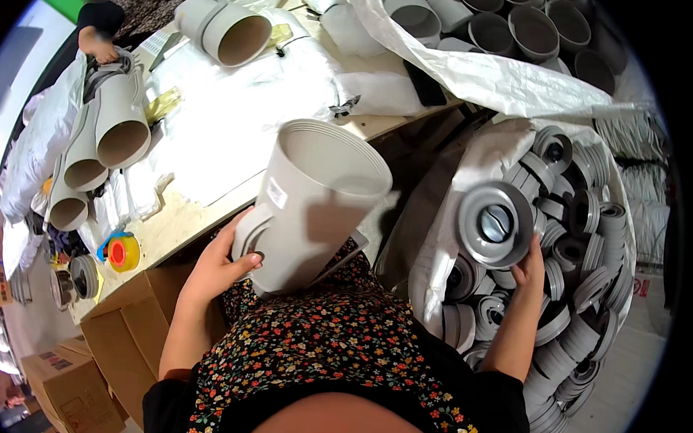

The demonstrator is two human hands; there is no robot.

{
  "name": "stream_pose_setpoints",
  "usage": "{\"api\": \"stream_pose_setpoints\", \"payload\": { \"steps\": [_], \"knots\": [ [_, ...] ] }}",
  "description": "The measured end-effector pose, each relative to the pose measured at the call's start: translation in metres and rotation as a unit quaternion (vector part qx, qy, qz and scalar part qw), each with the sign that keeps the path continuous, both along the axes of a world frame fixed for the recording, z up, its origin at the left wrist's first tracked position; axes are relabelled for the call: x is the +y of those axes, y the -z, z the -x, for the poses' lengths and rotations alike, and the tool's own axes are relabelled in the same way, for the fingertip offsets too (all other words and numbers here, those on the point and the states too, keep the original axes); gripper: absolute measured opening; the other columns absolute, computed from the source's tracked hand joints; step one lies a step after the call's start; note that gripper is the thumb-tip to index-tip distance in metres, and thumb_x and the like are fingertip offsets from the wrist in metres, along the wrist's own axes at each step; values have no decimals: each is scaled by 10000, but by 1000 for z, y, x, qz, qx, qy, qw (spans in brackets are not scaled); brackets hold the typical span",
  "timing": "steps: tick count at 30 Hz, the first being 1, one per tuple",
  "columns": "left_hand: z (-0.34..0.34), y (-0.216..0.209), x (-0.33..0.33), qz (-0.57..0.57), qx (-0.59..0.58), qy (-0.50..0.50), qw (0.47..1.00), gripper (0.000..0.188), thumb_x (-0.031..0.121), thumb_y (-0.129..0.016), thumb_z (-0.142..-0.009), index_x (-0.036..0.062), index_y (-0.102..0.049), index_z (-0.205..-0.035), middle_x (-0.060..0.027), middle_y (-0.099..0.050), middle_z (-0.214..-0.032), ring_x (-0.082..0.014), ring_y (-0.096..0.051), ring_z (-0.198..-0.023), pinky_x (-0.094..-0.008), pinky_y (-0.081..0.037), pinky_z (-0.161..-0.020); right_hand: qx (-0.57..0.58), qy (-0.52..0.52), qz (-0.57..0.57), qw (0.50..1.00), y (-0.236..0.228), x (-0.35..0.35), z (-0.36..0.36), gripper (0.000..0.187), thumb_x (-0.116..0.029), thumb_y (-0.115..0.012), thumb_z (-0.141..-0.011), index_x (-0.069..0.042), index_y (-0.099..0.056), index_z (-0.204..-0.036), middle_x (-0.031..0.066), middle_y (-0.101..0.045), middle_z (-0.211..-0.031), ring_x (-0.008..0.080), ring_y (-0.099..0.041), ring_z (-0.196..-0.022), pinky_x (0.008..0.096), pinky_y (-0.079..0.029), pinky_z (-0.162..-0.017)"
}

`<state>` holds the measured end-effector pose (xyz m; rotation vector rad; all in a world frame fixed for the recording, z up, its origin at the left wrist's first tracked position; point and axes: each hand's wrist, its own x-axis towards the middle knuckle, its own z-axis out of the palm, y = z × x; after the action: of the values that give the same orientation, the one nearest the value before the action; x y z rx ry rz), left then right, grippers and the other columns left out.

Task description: The person repeatedly picks up gray cylindrical appliances and places them into a cardboard box. They handle each unit one at a time, arranging them inside the box before closing and sealing it with tape.

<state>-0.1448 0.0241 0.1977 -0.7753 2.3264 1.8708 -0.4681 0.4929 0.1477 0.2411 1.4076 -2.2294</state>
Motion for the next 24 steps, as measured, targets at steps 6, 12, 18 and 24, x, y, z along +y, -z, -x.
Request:
{"api": "stream_pose_setpoints", "payload": {
  "steps": [6,12,18,24],
  "knots": [
    [12,-16,18,138,58,122,981,635,150,-642,-794,54,-348,-1348,-154,-344,-1400,-252,-393,-1247,-324,-405,-932,742,-183,-305,569,-91,-239,-44,488,-266,-720,-699,-57,-587,-1120,122,-596,-1001,284,-562,-878,334,-453,-766],
    [-5,-2,1,62,33,42,997,676,172,-652,-783,107,-330,-1373,-142,-439,-1327,-251,-432,-1208,-337,-337,-1000,747,-250,-149,598,-108,-282,-65,459,-256,-702,-685,-21,-622,-1071,126,-614,-938,282,-572,-810,342,-452,-717],
    [-4,-3,-21,-110,-57,70,990,638,135,-661,-767,114,-390,-1344,-126,-559,-1166,-213,-499,-1114,-328,-412,-920,745,-277,-150,588,-107,-278,-67,436,-251,-667,-708,-6,-619,-1065,135,-619,-930,291,-574,-811,353,-450,-732],
    [-5,13,18,217,108,44,969,585,147,-666,-785,87,-418,-1312,-147,-550,-1153,-235,-546,-1047,-336,-451,-879,732,-300,-151,592,-94,-273,-52,404,-232,-657,-729,-5,-617,-1061,139,-623,-935,290,-580,-805,352,-453,-724]
  ]
}}
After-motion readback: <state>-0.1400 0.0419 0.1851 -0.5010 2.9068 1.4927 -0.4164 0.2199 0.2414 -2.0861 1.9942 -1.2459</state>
